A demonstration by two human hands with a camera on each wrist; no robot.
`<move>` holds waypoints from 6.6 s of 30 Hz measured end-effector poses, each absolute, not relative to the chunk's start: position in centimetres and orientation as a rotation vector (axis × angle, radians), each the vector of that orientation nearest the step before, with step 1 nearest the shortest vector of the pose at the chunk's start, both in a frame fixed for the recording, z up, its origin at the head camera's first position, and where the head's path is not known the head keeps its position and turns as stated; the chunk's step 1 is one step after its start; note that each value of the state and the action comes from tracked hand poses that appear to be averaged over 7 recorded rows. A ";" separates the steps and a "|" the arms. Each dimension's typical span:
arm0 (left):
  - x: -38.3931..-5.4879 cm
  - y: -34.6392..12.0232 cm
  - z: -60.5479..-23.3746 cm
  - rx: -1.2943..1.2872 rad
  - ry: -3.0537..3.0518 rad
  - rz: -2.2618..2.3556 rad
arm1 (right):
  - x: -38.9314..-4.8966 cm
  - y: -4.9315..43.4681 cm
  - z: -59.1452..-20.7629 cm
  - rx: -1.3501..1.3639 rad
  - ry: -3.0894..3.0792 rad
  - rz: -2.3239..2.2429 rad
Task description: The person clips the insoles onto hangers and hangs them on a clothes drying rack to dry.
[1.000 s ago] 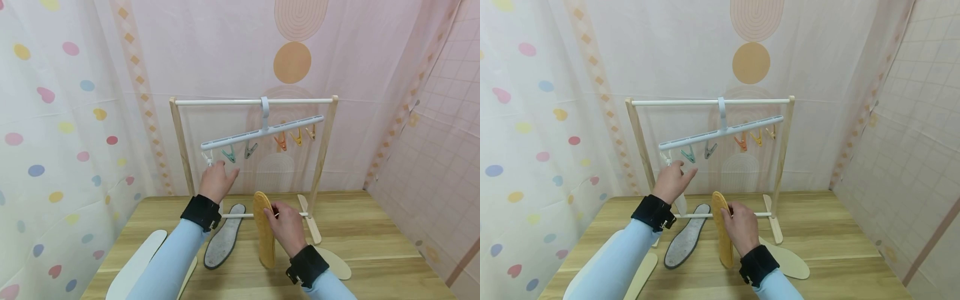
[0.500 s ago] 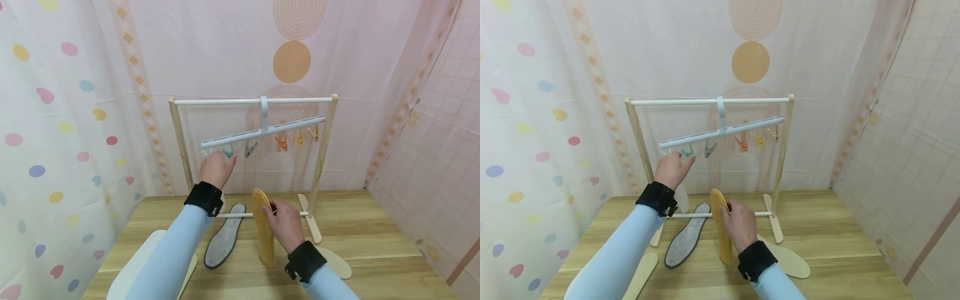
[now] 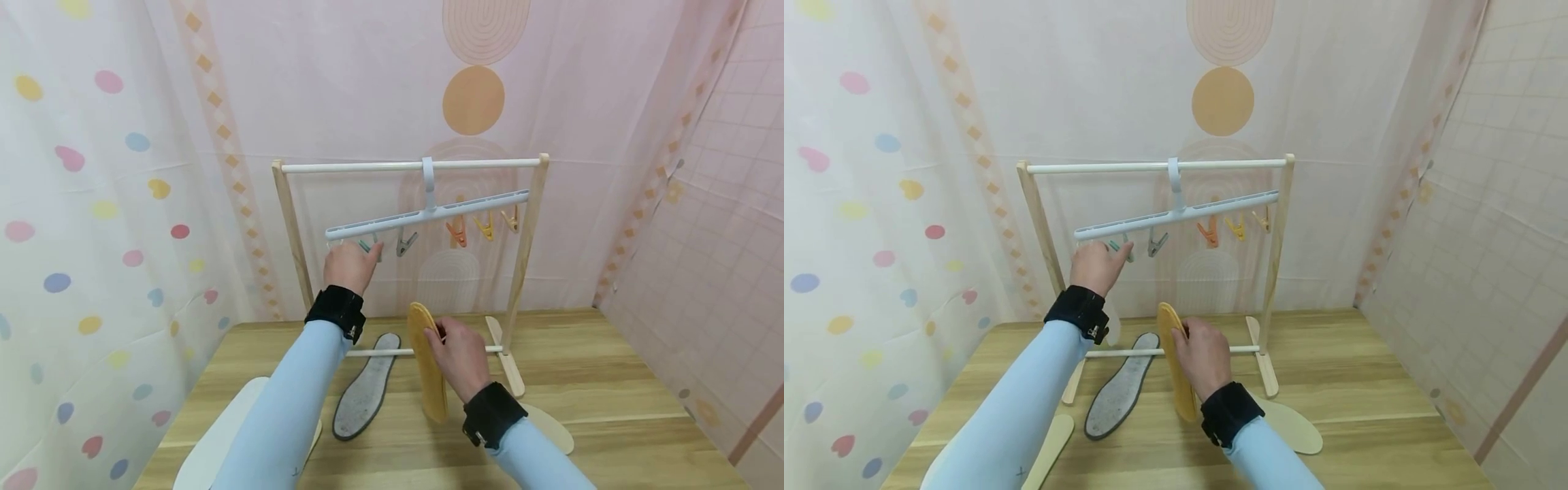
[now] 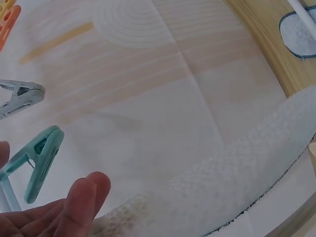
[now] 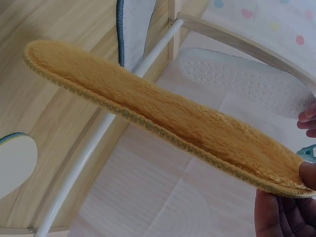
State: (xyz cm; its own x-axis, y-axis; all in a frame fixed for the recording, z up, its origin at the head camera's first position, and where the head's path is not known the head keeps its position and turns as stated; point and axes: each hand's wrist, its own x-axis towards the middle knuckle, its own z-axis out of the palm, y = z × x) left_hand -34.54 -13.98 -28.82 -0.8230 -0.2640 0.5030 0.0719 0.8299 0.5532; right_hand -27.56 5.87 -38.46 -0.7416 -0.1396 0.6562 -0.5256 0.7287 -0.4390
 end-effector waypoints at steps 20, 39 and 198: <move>-34.9 -13.7 -28.3 0.158 -2.307 -0.881 | -29.3 4.1 -36.2 0.517 -2.368 0.759; -33.1 -16.5 -27.0 0.150 -2.323 -0.709 | -29.8 2.1 -35.1 0.565 -2.378 0.711; -25.3 -18.4 -42.1 -0.101 -2.844 -0.407 | -29.7 16.0 -41.0 0.513 -2.957 0.429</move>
State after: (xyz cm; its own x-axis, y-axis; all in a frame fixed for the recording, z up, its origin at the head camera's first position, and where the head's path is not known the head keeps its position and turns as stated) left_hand -25.32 -18.38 -42.08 -0.9622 0.0306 0.2707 0.1054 0.9582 0.2660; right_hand -29.72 15.97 -40.96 -0.9369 -0.3138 0.1543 -0.3447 0.9030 -0.2564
